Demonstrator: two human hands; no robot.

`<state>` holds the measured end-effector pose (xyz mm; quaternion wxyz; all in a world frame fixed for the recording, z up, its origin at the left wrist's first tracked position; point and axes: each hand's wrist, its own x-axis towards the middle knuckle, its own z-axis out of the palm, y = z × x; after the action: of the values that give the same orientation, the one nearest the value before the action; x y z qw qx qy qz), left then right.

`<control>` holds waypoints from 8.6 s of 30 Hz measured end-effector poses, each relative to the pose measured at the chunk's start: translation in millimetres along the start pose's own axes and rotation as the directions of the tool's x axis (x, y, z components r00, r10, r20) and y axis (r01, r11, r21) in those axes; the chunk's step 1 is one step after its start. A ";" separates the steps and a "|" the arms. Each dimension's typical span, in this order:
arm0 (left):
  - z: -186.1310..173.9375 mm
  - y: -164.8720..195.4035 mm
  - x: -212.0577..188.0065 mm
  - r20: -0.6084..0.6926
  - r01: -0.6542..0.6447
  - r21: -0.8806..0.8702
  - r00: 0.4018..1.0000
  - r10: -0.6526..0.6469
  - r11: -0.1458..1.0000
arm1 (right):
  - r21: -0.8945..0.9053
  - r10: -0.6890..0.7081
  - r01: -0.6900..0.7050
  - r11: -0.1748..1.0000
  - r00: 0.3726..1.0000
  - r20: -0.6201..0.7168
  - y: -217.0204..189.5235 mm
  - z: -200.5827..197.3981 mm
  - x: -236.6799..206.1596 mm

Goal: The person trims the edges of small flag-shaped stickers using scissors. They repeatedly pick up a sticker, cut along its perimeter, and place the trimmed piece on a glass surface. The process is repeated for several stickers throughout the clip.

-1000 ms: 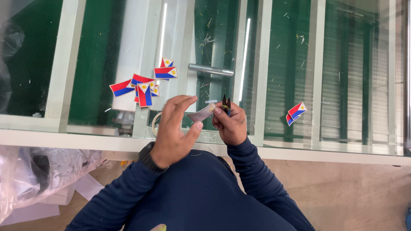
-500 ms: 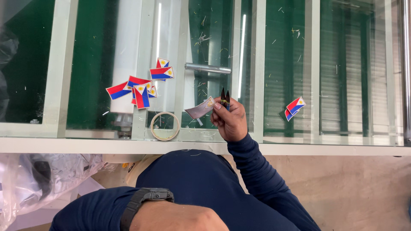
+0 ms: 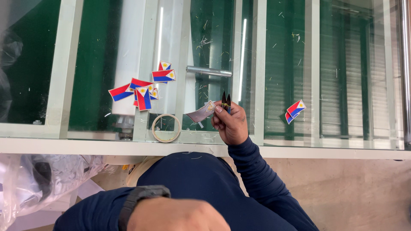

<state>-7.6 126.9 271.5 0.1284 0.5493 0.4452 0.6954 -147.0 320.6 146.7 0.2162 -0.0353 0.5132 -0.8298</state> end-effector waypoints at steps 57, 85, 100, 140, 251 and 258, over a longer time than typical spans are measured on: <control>-62.5 -45.1 -7.3 -0.857 0.692 0.032 0.391 -0.337 0.721 | -0.783 -0.451 0.619 0.054 0.715 0.534 -90.7 35.4 -28.0; -60.3 -47.3 -5.1 -0.855 0.703 0.047 0.395 -0.335 0.709 | -0.789 -0.476 0.604 0.114 0.730 0.490 -83.6 31.1 -27.7; -62.5 -47.3 -4.8 -0.859 0.687 0.053 0.401 -0.318 0.725 | -0.780 -0.459 0.623 0.061 0.711 0.532 -90.6 31.1 -26.8; -69.6 -54.9 -6.3 -0.790 0.684 -0.151 0.351 -0.504 0.714 | -0.742 -0.349 0.665 0.080 0.716 0.604 -100.5 17.3 -19.1; -42.4 -114.0 -80.7 -0.933 0.780 0.295 0.359 -0.010 0.552 | 0.172 0.296 -0.293 0.940 0.955 0.007 57.7 -0.3 9.0; -73.5 -150.8 -90.4 -0.927 0.519 -0.222 0.149 -0.343 0.825 | -0.079 0.193 -0.190 0.979 0.981 0.033 56.0 14.3 -1.1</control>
<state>-86.1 117.4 98.1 -0.0066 -0.1111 0.6202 0.7765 -123.9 287.8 105.0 0.3042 -0.0106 0.5406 -0.7843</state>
